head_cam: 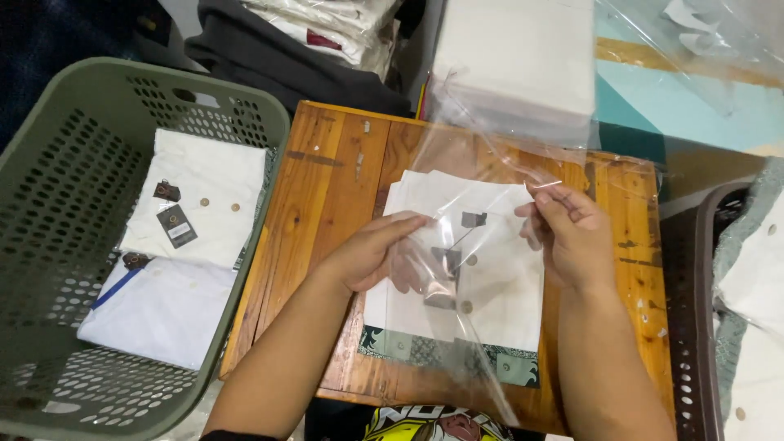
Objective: Packaging folded shirts into clear plastic bags at a workstation.
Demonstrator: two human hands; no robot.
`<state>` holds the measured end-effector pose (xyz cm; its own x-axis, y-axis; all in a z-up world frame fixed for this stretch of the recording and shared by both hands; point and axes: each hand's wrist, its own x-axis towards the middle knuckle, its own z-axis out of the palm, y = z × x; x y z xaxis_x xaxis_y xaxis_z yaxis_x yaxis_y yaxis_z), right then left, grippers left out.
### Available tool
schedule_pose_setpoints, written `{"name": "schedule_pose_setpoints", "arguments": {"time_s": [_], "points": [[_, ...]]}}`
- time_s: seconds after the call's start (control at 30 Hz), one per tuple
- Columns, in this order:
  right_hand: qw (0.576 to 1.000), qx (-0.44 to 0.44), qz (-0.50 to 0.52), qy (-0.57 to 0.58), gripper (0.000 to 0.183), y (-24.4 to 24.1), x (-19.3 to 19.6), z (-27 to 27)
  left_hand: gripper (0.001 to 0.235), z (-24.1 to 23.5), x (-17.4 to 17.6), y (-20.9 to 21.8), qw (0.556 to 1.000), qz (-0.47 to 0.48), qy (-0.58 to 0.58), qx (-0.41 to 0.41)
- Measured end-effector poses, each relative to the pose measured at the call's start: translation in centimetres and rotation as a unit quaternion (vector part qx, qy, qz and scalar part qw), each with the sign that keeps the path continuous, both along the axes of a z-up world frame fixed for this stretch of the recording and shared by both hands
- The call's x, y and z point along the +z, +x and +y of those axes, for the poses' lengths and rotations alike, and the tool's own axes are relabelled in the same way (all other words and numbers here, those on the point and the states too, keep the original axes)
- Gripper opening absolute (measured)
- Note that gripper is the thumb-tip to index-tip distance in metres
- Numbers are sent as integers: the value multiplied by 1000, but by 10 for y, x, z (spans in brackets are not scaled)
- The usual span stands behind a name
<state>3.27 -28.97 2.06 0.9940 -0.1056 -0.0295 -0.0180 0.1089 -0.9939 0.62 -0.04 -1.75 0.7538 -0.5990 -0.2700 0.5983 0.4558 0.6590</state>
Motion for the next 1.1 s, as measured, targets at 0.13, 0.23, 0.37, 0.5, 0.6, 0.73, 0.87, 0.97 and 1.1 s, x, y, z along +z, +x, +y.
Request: {"name": "schedule_pose_setpoints", "arguments": {"time_s": [0.13, 0.23, 0.37, 0.5, 0.6, 0.73, 0.87, 0.97, 1.1], "points": [[997, -58, -11, 46, 11, -5, 5, -6, 74, -15, 51, -13, 919, -148, 345, 125], [998, -68, -14, -14, 12, -12, 21, -6, 89, -33, 83, -28, 804, -290, 503, 131], [996, -29, 12, -88, 17, -15, 36, -10, 104, -54, 122, -34, 753, -359, 551, -16], [992, 17, 16, -124, 20, -39, 51, -17, 96, -63, 123, -22, 744, -354, 558, -100], [977, 89, 15, -191, 30, -46, 51, -23, 90, -63, 99, -5, 760, -319, 561, -82], [924, 182, 73, -328, 71, -59, 71, -4, 83, -64, 128, 1, 791, -288, 537, -48], [905, 176, 46, -384, 41, -73, 51, 3, 100, -75, 147, -5, 789, -282, 533, -118], [914, 169, 26, -368, 37, -81, 62, 3, 84, -79, 137, -6, 773, -301, 551, -90], [929, 163, 16, -332, 33, -89, 77, -1, 40, -71, 104, 11, 743, -326, 579, -84]]}}
